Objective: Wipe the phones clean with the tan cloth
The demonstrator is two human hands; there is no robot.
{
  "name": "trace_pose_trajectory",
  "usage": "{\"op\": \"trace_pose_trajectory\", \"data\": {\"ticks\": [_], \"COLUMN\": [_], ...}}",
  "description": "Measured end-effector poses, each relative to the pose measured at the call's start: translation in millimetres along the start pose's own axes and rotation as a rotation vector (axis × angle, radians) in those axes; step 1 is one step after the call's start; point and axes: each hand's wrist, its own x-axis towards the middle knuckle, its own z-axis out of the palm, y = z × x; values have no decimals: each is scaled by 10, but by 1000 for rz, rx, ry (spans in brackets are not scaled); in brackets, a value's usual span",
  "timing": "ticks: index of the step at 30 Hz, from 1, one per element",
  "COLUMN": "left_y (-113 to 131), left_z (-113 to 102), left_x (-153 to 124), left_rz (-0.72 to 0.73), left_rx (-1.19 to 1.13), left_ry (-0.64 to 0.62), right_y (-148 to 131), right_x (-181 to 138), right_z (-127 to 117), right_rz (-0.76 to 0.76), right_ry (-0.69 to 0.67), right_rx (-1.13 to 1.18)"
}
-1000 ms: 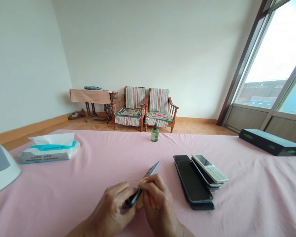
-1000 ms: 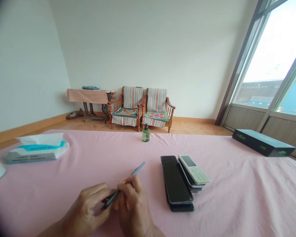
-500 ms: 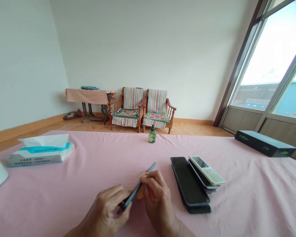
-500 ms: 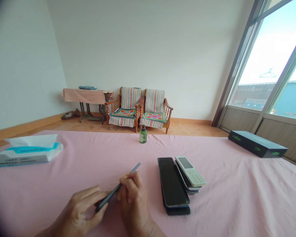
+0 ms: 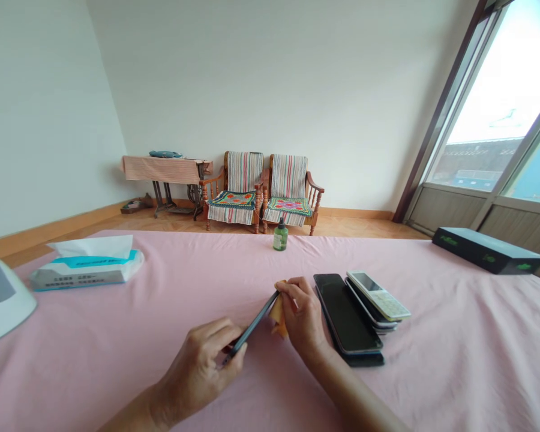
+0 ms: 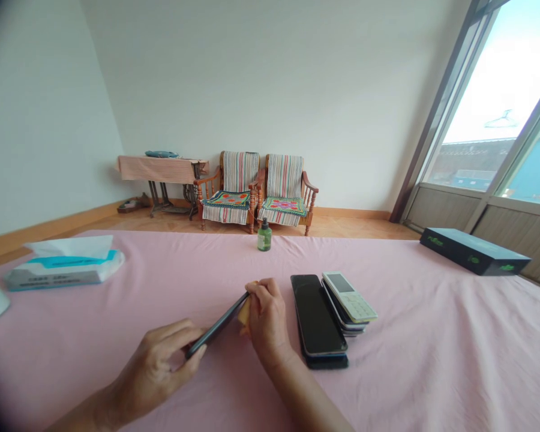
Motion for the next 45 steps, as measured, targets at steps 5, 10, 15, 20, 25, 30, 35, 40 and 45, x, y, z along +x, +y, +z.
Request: {"op": "trace_pose_trajectory", "data": {"ticks": [5,10,15,20,25,30,35,40,45], "left_y": [4,27,46,24,17,32,22,26,29], "left_z": [-11,-6,-7,14,19,25,23,20,39], "left_x": [0,-2,-4,-21,-25,-10,-13,-24,-20], "left_rz": [-4,-17,-36,-37,-24,-1,-14,-28,-29], "left_rx": [-19,-6,-19,-22,36,54,-7,9,5], "left_ry": [18,37,27,19,14,22,17,19,33], "right_y": [54,54,-199,-302,36,52,-269,-116,-152], "right_x": [134,156,-178,-346,-28,-25,-310,-142,-181], "right_z": [-5,26,115,144,69,50,112,96,92], "right_rz": [-3,-23,-102,-160,-63,-50,-112,-93,-104], "right_ry": [-20,-32,-81,-153,5,4,-149,-47,-68], "right_rx": [-33,-32,77,194,52,56,217,116,119]}}
